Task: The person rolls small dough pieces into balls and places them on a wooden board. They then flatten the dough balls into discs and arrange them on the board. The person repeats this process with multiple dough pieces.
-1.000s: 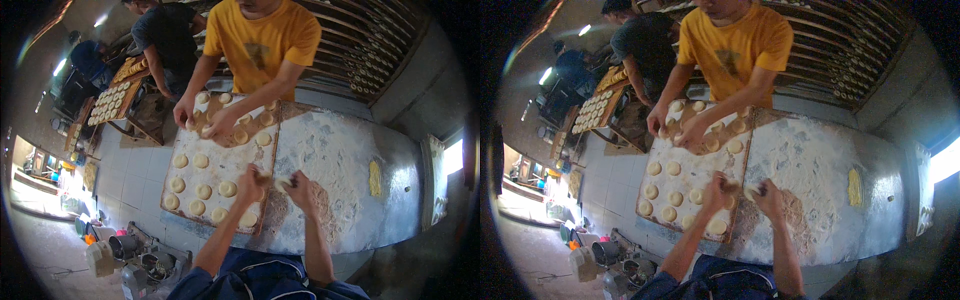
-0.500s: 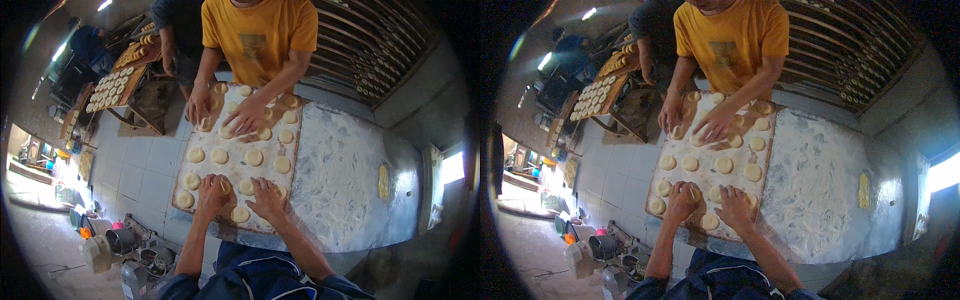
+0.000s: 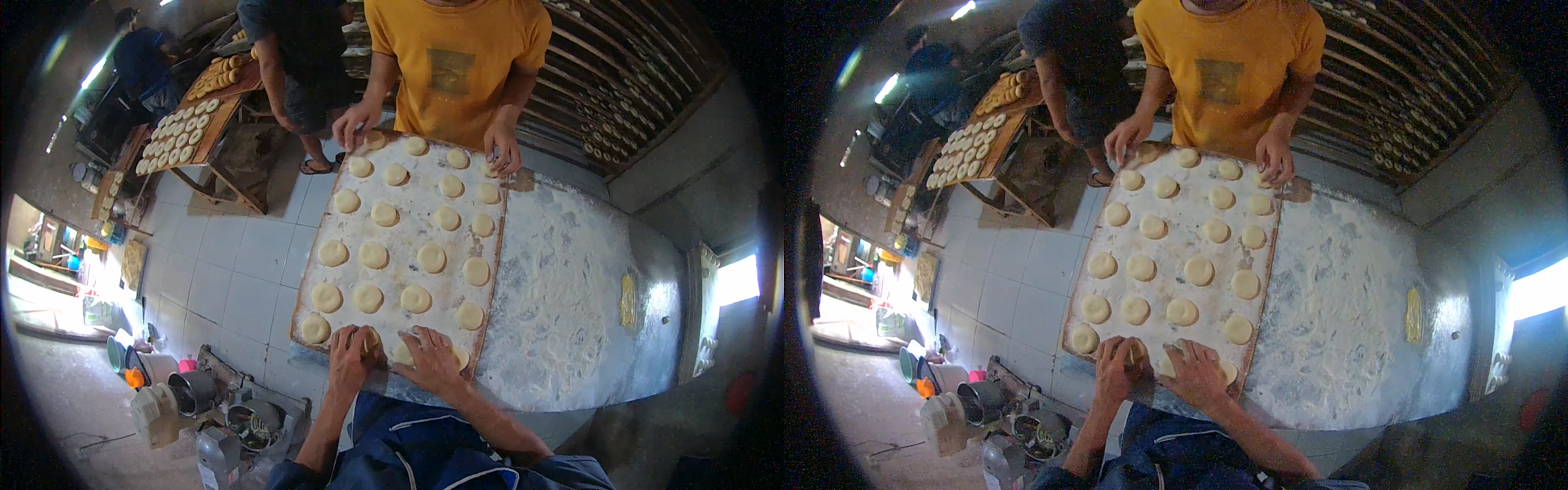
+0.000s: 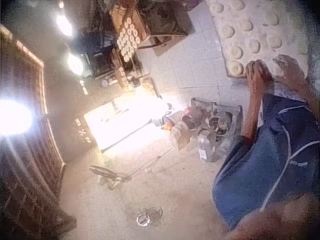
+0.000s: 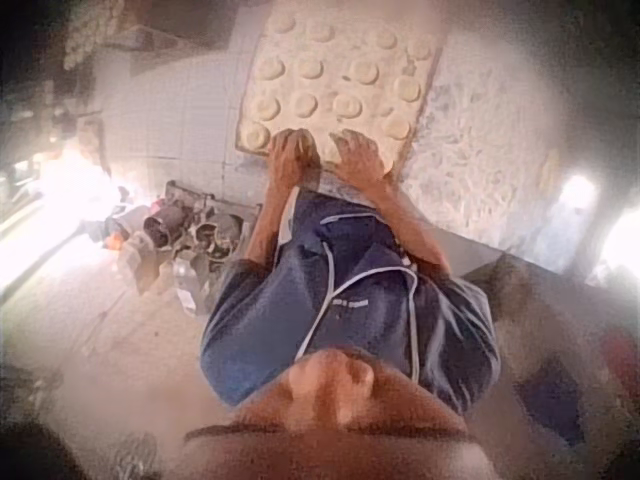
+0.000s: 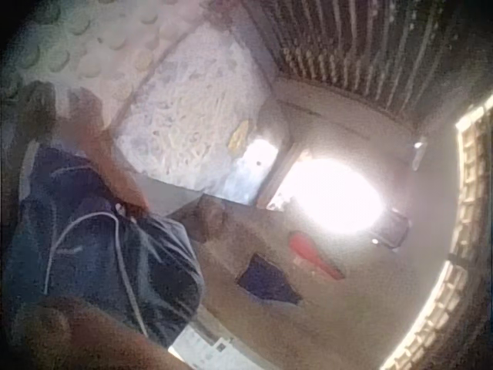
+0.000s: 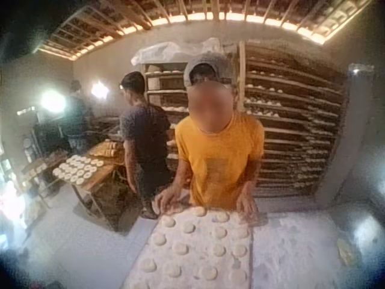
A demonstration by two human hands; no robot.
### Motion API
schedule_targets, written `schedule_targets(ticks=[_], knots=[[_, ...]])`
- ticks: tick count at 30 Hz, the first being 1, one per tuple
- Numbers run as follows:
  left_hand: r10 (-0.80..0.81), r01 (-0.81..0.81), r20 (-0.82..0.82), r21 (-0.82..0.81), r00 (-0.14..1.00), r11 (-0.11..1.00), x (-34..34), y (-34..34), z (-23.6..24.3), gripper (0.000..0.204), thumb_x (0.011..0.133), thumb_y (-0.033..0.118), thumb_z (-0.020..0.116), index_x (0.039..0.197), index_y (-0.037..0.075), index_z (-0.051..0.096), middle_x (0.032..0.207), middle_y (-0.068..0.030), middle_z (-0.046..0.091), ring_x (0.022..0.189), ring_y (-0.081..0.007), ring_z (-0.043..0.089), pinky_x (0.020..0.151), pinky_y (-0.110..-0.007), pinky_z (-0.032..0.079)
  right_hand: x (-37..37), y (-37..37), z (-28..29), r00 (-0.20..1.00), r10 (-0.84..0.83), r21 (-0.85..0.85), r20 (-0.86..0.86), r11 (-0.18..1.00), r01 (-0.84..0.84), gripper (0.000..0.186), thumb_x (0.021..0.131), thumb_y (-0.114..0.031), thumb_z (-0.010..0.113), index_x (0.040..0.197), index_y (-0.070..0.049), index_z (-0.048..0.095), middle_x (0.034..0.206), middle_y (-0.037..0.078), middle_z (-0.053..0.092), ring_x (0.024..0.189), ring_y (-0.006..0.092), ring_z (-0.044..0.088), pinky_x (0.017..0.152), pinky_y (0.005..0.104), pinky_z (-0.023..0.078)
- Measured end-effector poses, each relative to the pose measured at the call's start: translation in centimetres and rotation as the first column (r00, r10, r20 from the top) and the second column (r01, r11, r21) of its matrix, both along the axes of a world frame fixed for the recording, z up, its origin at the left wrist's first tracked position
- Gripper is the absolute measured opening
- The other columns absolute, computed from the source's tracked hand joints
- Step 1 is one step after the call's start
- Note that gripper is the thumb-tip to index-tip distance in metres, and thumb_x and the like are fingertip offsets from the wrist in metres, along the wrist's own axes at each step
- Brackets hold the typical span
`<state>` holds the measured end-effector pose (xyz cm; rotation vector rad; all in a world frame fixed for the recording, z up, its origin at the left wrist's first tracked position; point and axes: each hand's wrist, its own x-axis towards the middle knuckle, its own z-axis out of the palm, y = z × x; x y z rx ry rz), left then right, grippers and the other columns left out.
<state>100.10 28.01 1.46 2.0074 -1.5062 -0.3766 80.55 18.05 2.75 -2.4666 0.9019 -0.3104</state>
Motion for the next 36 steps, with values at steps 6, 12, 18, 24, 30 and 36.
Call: schedule_targets(ticks=[6, 12, 18, 24, 30, 36], knots=[[0.129, -0.122, 0.043, -0.145, 0.991, 0.982, 0.8, 0.1, 0.0, 0.057, 0.081, 0.013, 0.081, 0.132, 0.001, 0.059, 0.126, -0.0222, 0.056, 0.119, -0.0415, 0.054, 0.102, -0.054, 0.046, 4.2, -1.3, -1.3, 0.994, -0.043, -0.04, 0.098, 0.998, 0.047, 0.062, 0.088, -0.035, 0.073, 0.139, -0.004, 0.056, 0.133, 0.022, 0.058, 0.125, 0.0389, 0.055, 0.105, 0.0518, 0.045], [0.205, -0.204, 0.104, -0.022, 0.973, 0.979, 7.9, -5.9, 0.8, 0.073, 0.081, 0.014, 0.082, 0.142, -0.002, 0.047, 0.127, -0.0245, 0.055, 0.121, -0.0429, 0.053, 0.104, -0.053, 0.043, 12.4, -4.7, -2.1, 1.0, -0.002, -0.242, 0.005, 0.97, 0.003, 0.064, 0.09, -0.031, 0.071, 0.144, -0.002, 0.051, 0.134, 0.023, 0.056, 0.126, 0.0405, 0.052, 0.108, 0.0522, 0.043], [0.194, -0.192, 0.12, -0.026, 0.974, 0.981, 10.6, -10.3, 0.1, 0.076, 0.078, 0.019, 0.084, 0.14, -0.005, 0.046, 0.122, -0.0262, 0.056, 0.114, -0.0445, 0.054, 0.097, -0.052, 0.045, 11.0, -4.8, -1.1, 0.997, -0.051, -0.09, 0.065, 0.994, 0.057, 0.066, 0.095, -0.033, 0.065, 0.148, -0.002, 0.045, 0.136, 0.025, 0.054, 0.128, 0.0422, 0.051, 0.109, 0.053, 0.043], [0.188, -0.18, 0.036, -0.167, 0.981, 0.969, 13.7, -15.0, -2.6, 0.076, 0.077, 0.022, 0.084, 0.138, -0.006, 0.048, 0.117, -0.0274, 0.058, 0.109, -0.0465, 0.055, 0.096, -0.053, 0.046, 9.2, -2.4, 0.4, 0.997, 0.017, 0.028, 0.07, 0.999, -0.019, 0.064, 0.095, -0.034, 0.066, 0.146, -0.001, 0.046, 0.134, 0.025, 0.054, 0.127, 0.0426, 0.051, 0.109, 0.0519, 0.043], [0.174, -0.18, 0.09, 0.063, 0.981, 0.982, 11.5, -8.7, 0.5, 0.071, 0.074, 0.018, 0.087, 0.133, 0.001, 0.053, 0.123, -0.0208, 0.059, 0.116, -0.0432, 0.056, 0.099, -0.051, 0.048, 5.6, -1.2, 0.6, 0.984, -0.048, 0.055, 0.173, 0.998, 0.039, 0.056, 0.094, -0.029, 0.067, 0.141, -0.002, 0.051, 0.129, 0.023, 0.057, 0.123, 0.0414, 0.054, 0.106, 0.0508, 0.045], [0.089, -0.092, 0.105, 0.025, 0.991, 0.995, 11.8, -5.5, -0.3, 0.07, 0.075, 0.011, 0.084, 0.136, -0.001, 0.05, 0.127, -0.0224, 0.055, 0.121, -0.0439, 0.053, 0.102, -0.053, 0.046, 5.1, -0.9, 0.3, 0.997, -0.038, -0.039, 0.063, 0.998, 0.04, 0.056, 0.093, -0.029, 0.068, 0.141, -0.004, 0.052, 0.13, 0.023, 0.057, 0.125, 0.0408, 0.054, 0.107, 0.0518, 0.044]])
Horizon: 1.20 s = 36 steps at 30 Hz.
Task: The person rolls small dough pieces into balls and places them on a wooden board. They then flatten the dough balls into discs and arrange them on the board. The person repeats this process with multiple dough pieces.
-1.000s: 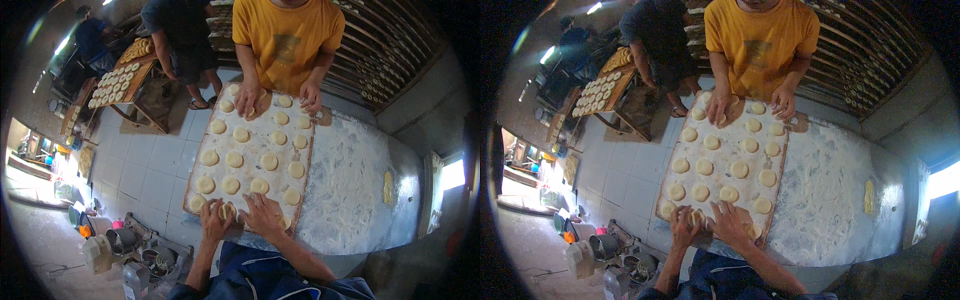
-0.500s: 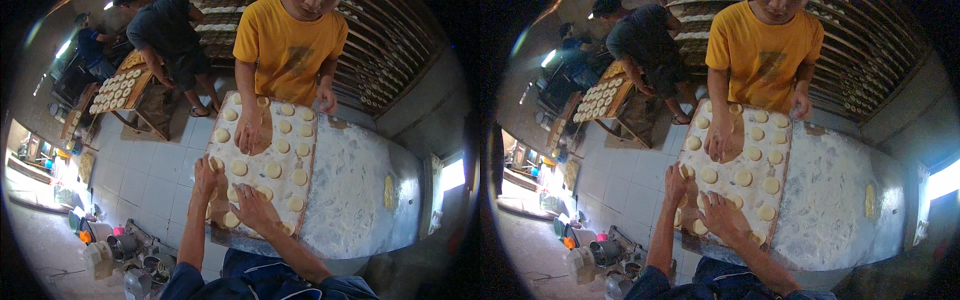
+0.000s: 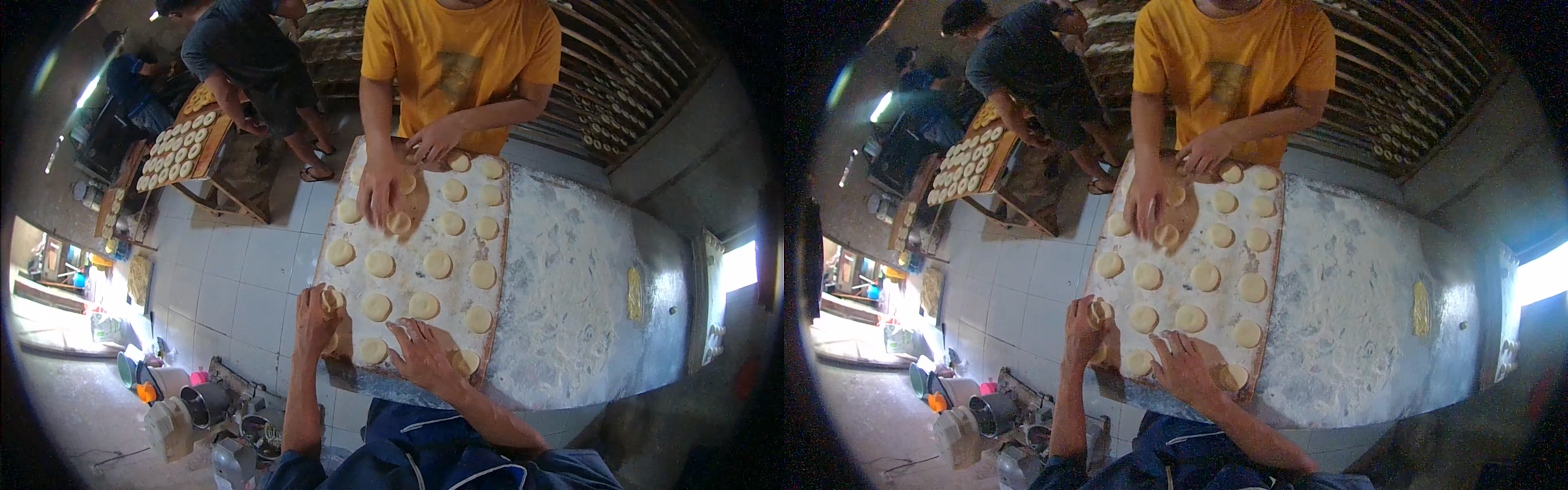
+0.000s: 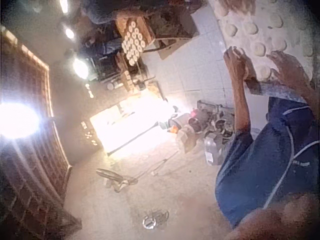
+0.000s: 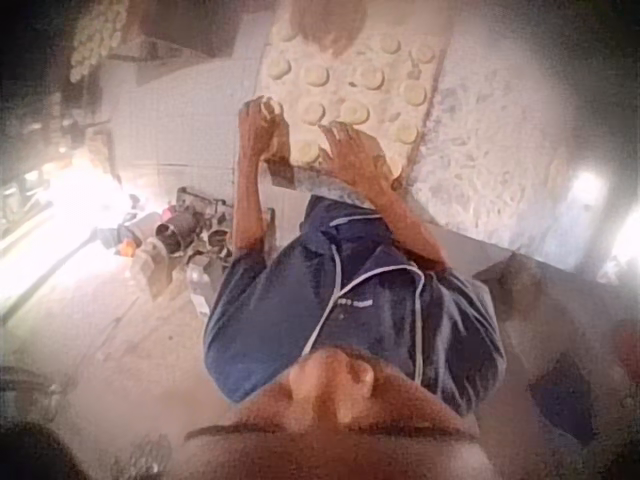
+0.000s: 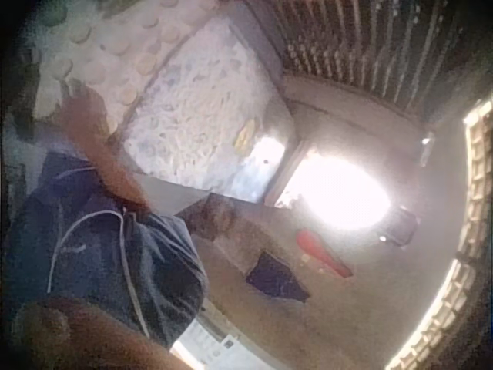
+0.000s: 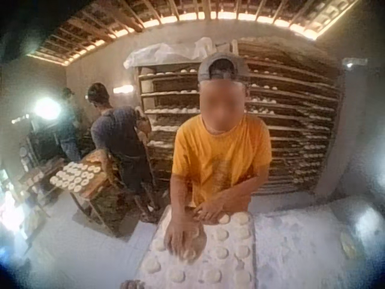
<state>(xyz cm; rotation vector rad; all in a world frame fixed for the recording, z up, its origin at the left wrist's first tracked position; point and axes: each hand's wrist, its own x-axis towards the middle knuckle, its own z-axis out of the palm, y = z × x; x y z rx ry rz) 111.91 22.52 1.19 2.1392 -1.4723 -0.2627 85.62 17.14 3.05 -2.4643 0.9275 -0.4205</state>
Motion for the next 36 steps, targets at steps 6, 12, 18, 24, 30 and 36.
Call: schedule_targets(ticks=[6, 12, 18, 24, 30, 36], knots=[[0.047, -0.051, -0.074, -0.052, 0.996, 0.997, -5.7, 1.8, 0.7, 0.07, 0.082, 0.021, 0.08, 0.14, -0.002, 0.048, 0.135, -0.0266, 0.05, 0.126, -0.0458, 0.049, 0.106, -0.053, 0.043, -0.8, -4.5, -1.9, 0.976, -0.215, -0.122, -0.037, 0.97, 0.21, 0.059, 0.087, -0.031, 0.073, 0.139, -0.006, 0.057, 0.133, 0.022, 0.057, 0.124, 0.0414, 0.054, 0.106, 0.052, 0.044], [-0.015, 0.013, -0.095, -0.023, 0.995, 1.0, -10.8, -0.8, 1.1, 0.073, 0.083, 0.021, 0.08, 0.142, -0.004, 0.045, 0.135, -0.0304, 0.047, 0.126, -0.0482, 0.048, 0.107, -0.056, 0.041, -1.8, -5.8, -4.0, 0.981, -0.173, -0.045, -0.089, 0.985, 0.169, 0.065, 0.088, -0.031, 0.072, 0.145, -0.007, 0.051, 0.138, 0.021, 0.054, 0.128, 0.0394, 0.051, 0.109, 0.0533, 0.041], [-0.05, 0.051, 0.02, -0.015, 0.999, 0.999, -9.6, -1.5, -3.8, 0.075, 0.082, 0.018, 0.082, 0.144, -0.004, 0.046, 0.131, -0.0266, 0.052, 0.126, -0.0473, 0.049, 0.107, -0.055, 0.042, -3.8, -1.8, -1.6, 0.987, -0.157, -0.063, -0.026, 0.986, 0.156, 0.07, 0.087, -0.038, 0.073, 0.147, -0.008, 0.05, 0.137, 0.023, 0.054, 0.128, 0.0403, 0.051, 0.108, 0.0531, 0.043], [0.019, -0.036, -0.241, -0.066, 0.97, 0.997, -11.0, 2.0, 1.4, 0.076, 0.082, 0.017, 0.082, 0.145, -0.003, 0.044, 0.131, -0.0262, 0.05, 0.126, -0.0459, 0.049, 0.105, -0.055, 0.044, -5.2, 2.5, -2.0, 0.995, 0.065, -0.029, -0.069, 0.997, -0.067, 0.06, 0.088, -0.035, 0.073, 0.139, -0.008, 0.058, 0.136, 0.023, 0.055, 0.125, 0.0418, 0.053, 0.105, 0.0538, 0.046], [-0.064, 0.063, -0.104, -0.009, 0.992, 0.998, -11.0, 6.4, 0.0, 0.075, 0.078, 0.015, 0.087, 0.142, 0.003, 0.048, 0.128, -0.0215, 0.055, 0.117, -0.0431, 0.056, 0.1, -0.054, 0.047, -5.3, 3.4, -3.3, 0.997, 0.023, -0.04, -0.073, 0.999, -0.026, 0.063, 0.088, -0.032, 0.073, 0.143, -0.008, 0.054, 0.134, 0.023, 0.055, 0.126, 0.0408, 0.052, 0.108, 0.0536, 0.043], [-0.023, -0.003, -0.19, -0.134, 0.981, 0.991, -11.4, 7.7, -2.1, 0.073, 0.079, 0.012, 0.087, 0.141, 0.004, 0.05, 0.134, -0.0217, 0.058, 0.123, -0.0419, 0.057, 0.105, -0.051, 0.047, -9.5, 4.3, 1.1, 0.992, -0.071, 0.1, 0.109, 0.993, 0.06, 0.06, 0.09, -0.026, 0.073, 0.142, -0.004, 0.054, 0.134, 0.023, 0.055, 0.125, 0.0413, 0.053, 0.11, 0.052, 0.041]])
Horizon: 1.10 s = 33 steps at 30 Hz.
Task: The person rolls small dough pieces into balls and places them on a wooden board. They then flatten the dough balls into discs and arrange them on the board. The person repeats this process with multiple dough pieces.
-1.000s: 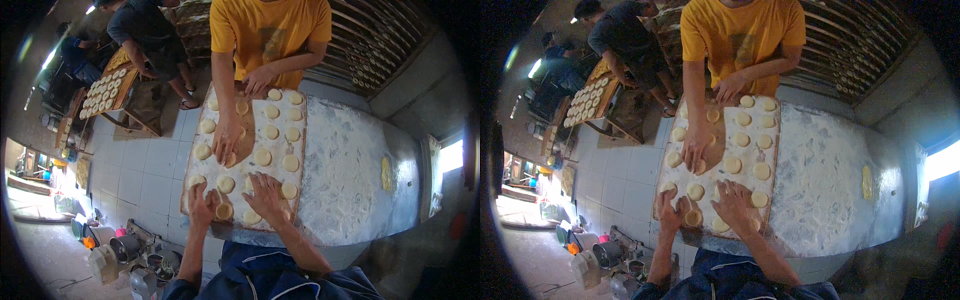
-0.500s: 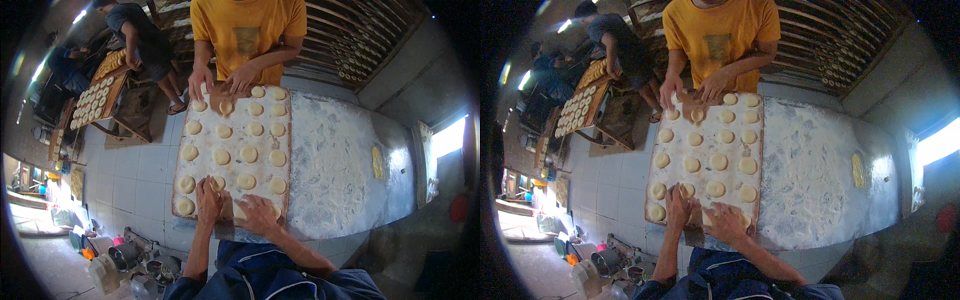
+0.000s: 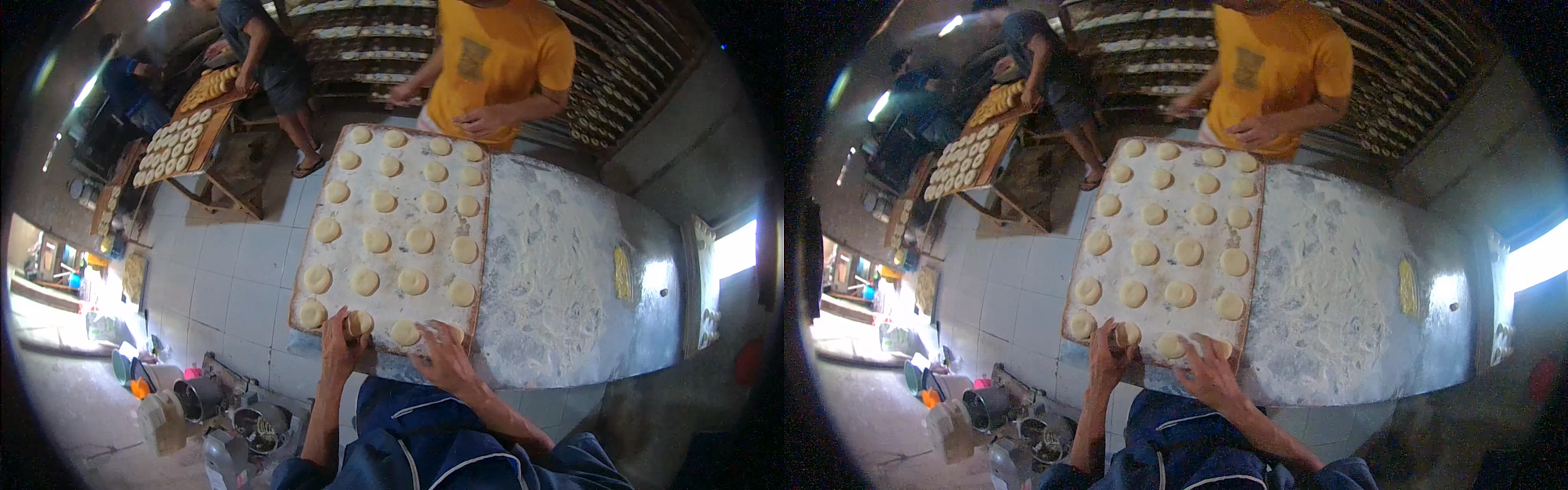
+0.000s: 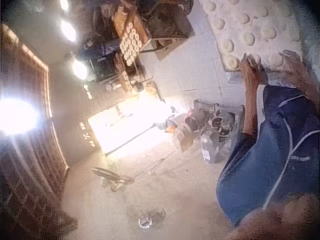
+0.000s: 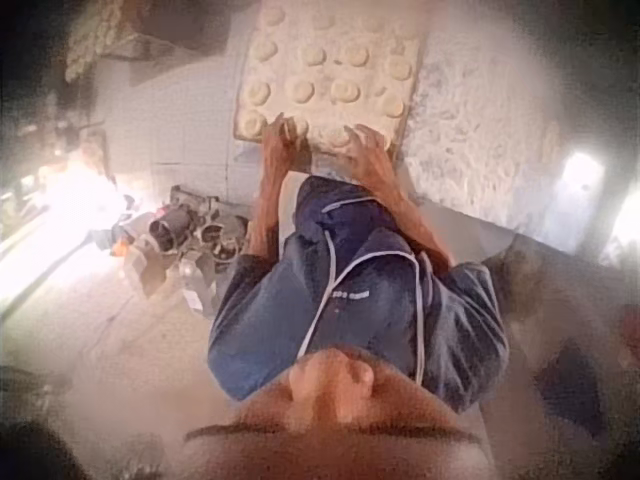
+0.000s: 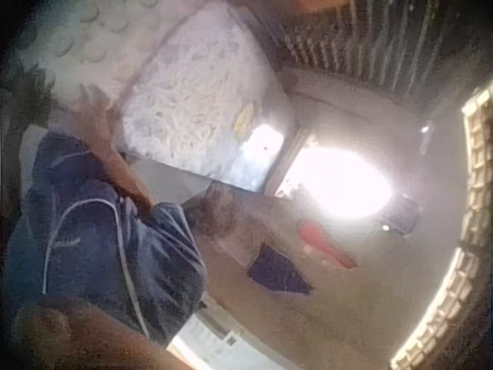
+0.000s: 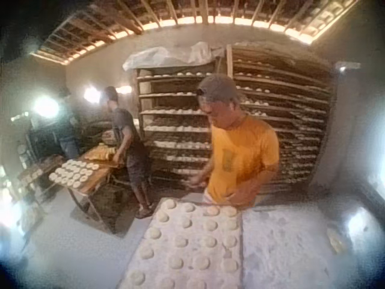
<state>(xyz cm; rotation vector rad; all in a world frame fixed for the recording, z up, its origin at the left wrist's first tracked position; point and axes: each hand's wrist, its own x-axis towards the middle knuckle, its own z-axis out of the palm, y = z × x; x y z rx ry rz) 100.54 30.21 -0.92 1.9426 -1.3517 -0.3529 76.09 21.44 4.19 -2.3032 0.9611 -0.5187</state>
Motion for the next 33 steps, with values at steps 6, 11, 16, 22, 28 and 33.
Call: schedule_targets(ticks=[6, 11, 16, 22, 28, 33], knots=[[-0.165, 0.171, -0.091, 0.062, 0.982, 0.983, 1.6, 0.6, 2.4, 0.074, 0.08, -0.001, 0.08, 0.148, 0.007, 0.05, 0.142, -0.0176, 0.056, 0.131, -0.0401, 0.054, 0.11, -0.048, 0.047, -10.1, 1.9, 1.4, 0.944, -0.299, 0.084, 0.137, 0.953, 0.289, 0.045, 0.087, -0.012, 0.075, 0.129, -0.001, 0.061, 0.119, 0.018, 0.064, 0.112, 0.0377, 0.062, 0.093, 0.0448, 0.052], [-0.445, 0.407, 0.055, 0.316, 0.894, 0.857, 4.9, -1.5, 2.9, 0.073, 0.08, -0.014, 0.07, 0.146, 0.012, 0.054, 0.145, -0.0141, 0.054, 0.131, -0.0373, 0.055, 0.106, -0.048, 0.05, -16.9, 4.5, 0.5, 0.854, -0.513, 0.19, 0.088, 0.85, 0.491, 0.038, 0.087, -0.009, 0.074, 0.123, -0.002, 0.063, 0.119, 0.019, 0.065, 0.105, 0.0345, 0.065, 0.082, 0.0404, 0.055], [-0.439, 0.411, 0.16, 0.179, 0.884, 0.894, 2.7, -1.4, 3.2, 0.067, 0.091, 0.002, 0.065, 0.154, 0.005, 0.042, 0.151, -0.0208, 0.046, 0.139, -0.0433, 0.045, 0.113, -0.051, 0.041, -21.3, 7.9, -1.1, 0.857, -0.468, 0.125, 0.214, 0.883, 0.451, 0.029, 0.087, -0.008, 0.073, 0.116, -0.003, 0.068, 0.105, 0.017, 0.069, 0.096, 0.0323, 0.068, 0.081, 0.0406, 0.055], [-0.406, 0.26, 0.358, 0.39, 0.841, 0.883, -0.8, 3.1, -2.0, 0.074, 0.109, 0.038, 0.044, 0.164, 0.0, 0.013, 0.168, -0.0266, 0.019, 0.157, -0.0421, 0.016, 0.127, -0.053, 0.01, -26.1, 14.6, -14.7, 0.866, -0.442, 0.674, -0.235, 0.567, 0.473, 0.031, 0.095, -0.026, 0.069, 0.117, -0.003, 0.069, 0.111, 0.021, 0.071, 0.1, 0.0359, 0.07, 0.089, 0.0438, 0.055], [-0.318, 0.161, 0.446, 0.354, 0.837, 0.921, -3.2, 3.8, -1.5, 0.067, 0.11, 0.033, 0.045, 0.162, -0.002, 0.021, 0.166, -0.0258, 0.026, 0.155, -0.0396, 0.024, 0.127, -0.051, 0.015, -19.1, 9.4, -27.0, 0.405, -0.914, 0.791, -0.024, 0.231, 0.567, 0.047, 0.104, -0.039, 0.053, 0.142, -0.013, 0.058, 0.152, 0.022, 0.048, 0.147, 0.0344, 0.034, 0.12, 0.0448, 0.031], [-0.315, 0.296, 0.307, 0.109, 0.898, 0.949, -12.6, 9.4, 0.1, 0.058, 0.11, 0.028, 0.046, 0.157, -0.003, 0.032, 0.163, -0.0234, 0.034, 0.152, -0.0377, 0.03, 0.126, -0.047, 0.02, -15.4, 4.2, -23.9, 0.256, -0.964, 0.774, 0.075, 0.217, 0.595, 0.044, 0.101, -0.035, 0.057, 0.135, -0.009, 0.062, 0.145, 0.022, 0.054, 0.136, 0.0317, 0.044, 0.112, 0.0427, 0.037]])
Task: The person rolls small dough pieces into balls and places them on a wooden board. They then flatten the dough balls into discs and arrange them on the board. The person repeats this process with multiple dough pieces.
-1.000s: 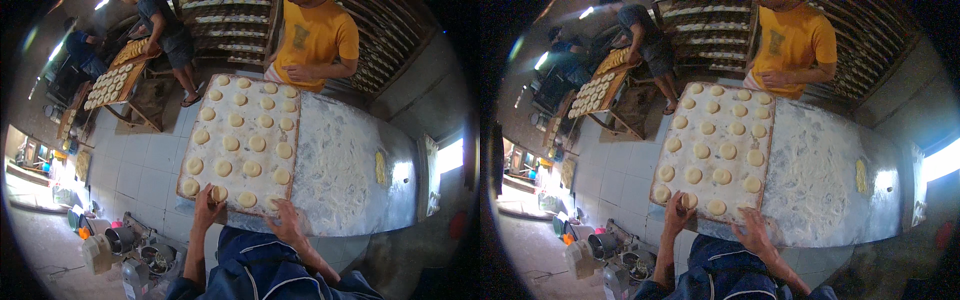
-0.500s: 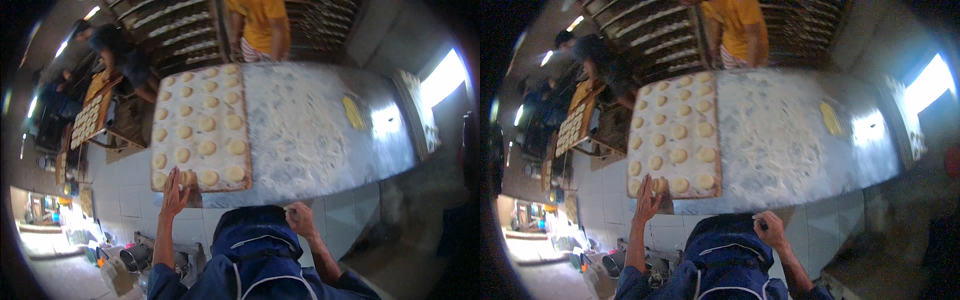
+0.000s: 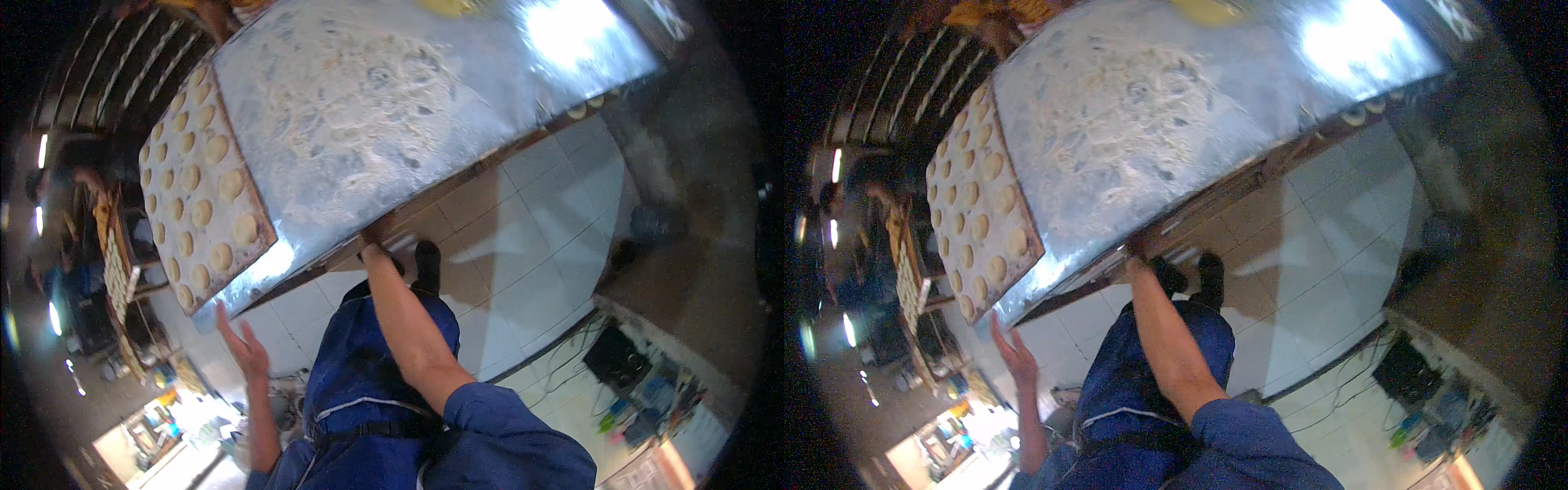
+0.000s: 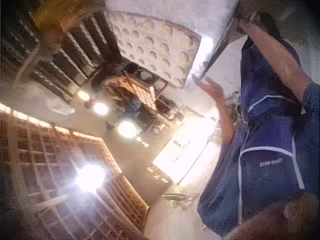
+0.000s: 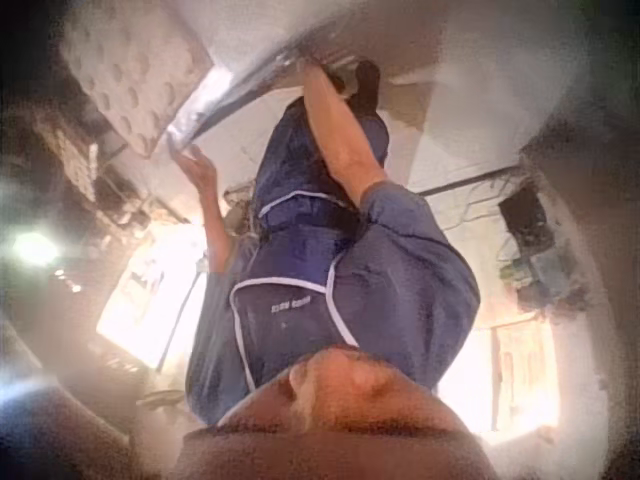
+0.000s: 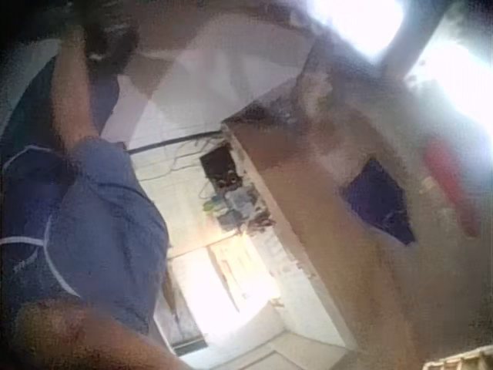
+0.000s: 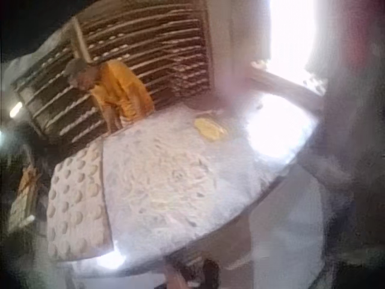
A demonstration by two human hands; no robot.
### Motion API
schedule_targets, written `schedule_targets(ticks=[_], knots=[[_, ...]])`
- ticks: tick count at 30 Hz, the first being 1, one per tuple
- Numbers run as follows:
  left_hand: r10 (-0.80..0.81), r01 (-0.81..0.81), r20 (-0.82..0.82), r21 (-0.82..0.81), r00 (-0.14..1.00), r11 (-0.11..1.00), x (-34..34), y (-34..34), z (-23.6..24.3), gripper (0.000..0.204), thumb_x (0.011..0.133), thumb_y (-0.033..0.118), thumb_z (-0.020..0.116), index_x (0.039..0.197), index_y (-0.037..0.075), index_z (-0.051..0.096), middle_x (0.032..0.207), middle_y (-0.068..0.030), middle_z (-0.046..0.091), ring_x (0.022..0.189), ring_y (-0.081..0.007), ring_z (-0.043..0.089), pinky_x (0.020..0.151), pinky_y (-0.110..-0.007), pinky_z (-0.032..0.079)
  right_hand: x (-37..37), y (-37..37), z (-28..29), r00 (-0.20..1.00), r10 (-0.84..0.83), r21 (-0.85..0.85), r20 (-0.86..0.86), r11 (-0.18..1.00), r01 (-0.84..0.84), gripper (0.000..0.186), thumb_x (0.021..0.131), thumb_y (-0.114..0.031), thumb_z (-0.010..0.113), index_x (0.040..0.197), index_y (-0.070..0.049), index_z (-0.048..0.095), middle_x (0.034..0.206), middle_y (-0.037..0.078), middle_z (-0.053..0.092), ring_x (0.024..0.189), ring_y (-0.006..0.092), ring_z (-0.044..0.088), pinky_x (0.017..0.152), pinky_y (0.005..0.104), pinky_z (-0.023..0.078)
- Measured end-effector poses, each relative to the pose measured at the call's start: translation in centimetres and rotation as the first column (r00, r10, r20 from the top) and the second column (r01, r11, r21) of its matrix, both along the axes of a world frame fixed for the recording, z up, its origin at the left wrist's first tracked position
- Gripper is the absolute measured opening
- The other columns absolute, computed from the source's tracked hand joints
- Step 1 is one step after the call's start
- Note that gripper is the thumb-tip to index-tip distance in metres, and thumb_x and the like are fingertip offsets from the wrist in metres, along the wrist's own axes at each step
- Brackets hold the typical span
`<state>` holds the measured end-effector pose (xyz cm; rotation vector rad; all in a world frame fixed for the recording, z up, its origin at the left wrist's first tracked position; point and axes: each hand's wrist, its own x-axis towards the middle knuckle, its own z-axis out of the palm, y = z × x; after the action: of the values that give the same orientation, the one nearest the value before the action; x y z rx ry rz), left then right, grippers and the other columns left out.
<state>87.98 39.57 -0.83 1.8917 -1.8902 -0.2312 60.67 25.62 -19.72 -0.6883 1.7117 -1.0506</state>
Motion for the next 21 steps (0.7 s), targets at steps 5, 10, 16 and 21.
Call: schedule_targets(ticks=[5, 10, 16, 21], knots=[[-0.319, 0.293, 0.029, 0.322, 0.947, 0.9, -4.6, 6.3, -0.7, 0.047, 0.103, 0.025, 0.056, 0.142, 0.0, 0.049, 0.154, -0.0251, 0.044, 0.145, -0.0422, 0.038, 0.123, -0.051, 0.025, -0.3, 3.5, -0.5, 0.999, 0.025, -0.038, -0.047, 0.999, -0.027, 0.04, 0.098, -0.031, 0.062, 0.128, -0.005, 0.066, 0.137, 0.021, 0.06, 0.125, 0.029, 0.053, 0.104, 0.0406, 0.044], [-0.051, 0.057, -0.044, 0.159, 0.998, 0.986, 1.4, 6.3, -0.2, 0.024, 0.099, 0.012, 0.062, 0.119, 0.0, 0.06, 0.122, -0.021, 0.06, 0.117, -0.0369, 0.057, 0.105, -0.048, 0.044, -6.5, 18.1, -6.8, 0.999, 0.038, 0.172, 0.001, 0.984, -0.038, 0.037, 0.095, -0.027, 0.066, 0.122, -0.001, 0.069, 0.13, 0.021, 0.066, 0.114, 0.0264, 0.063, 0.096, 0.0386, 0.05], [0.529, -0.57, -0.231, -0.175, 0.817, 0.803, 19.8, 1.8, -1.8, 0.024, 0.104, 0.017, 0.056, 0.116, -0.002, 0.065, 0.099, -0.0198, 0.066, 0.095, -0.0342, 0.065, 0.09, -0.043, 0.052, -13.4, 30.4, -6.5, 0.96, -0.141, -0.107, -0.241, 0.987, 0.118, 0.019, 0.102, -0.017, 0.064, 0.093, 0.0, 0.066, 0.085, 0.001, 0.06, 0.079, 0.0132, 0.056, 0.071, 0.0344, 0.05], [0.516, -0.508, -0.41, 0.137, 0.753, 0.85, 28.1, -4.7, -5.6, 0.044, 0.107, 0.029, 0.046, 0.125, -0.007, 0.065, 0.111, -0.0243, 0.071, 0.101, -0.0404, 0.068, 0.093, -0.047, 0.052, 0.6, 12.7, 14.9, 0.729, 0.135, -0.42, -0.671, 0.741, -0.523, 0.024, 0.102, -0.013, 0.056, 0.117, 0.002, 0.067, 0.109, 0.023, 0.068, 0.102, 0.0435, 0.063, 0.093, 0.0489, 0.05]])
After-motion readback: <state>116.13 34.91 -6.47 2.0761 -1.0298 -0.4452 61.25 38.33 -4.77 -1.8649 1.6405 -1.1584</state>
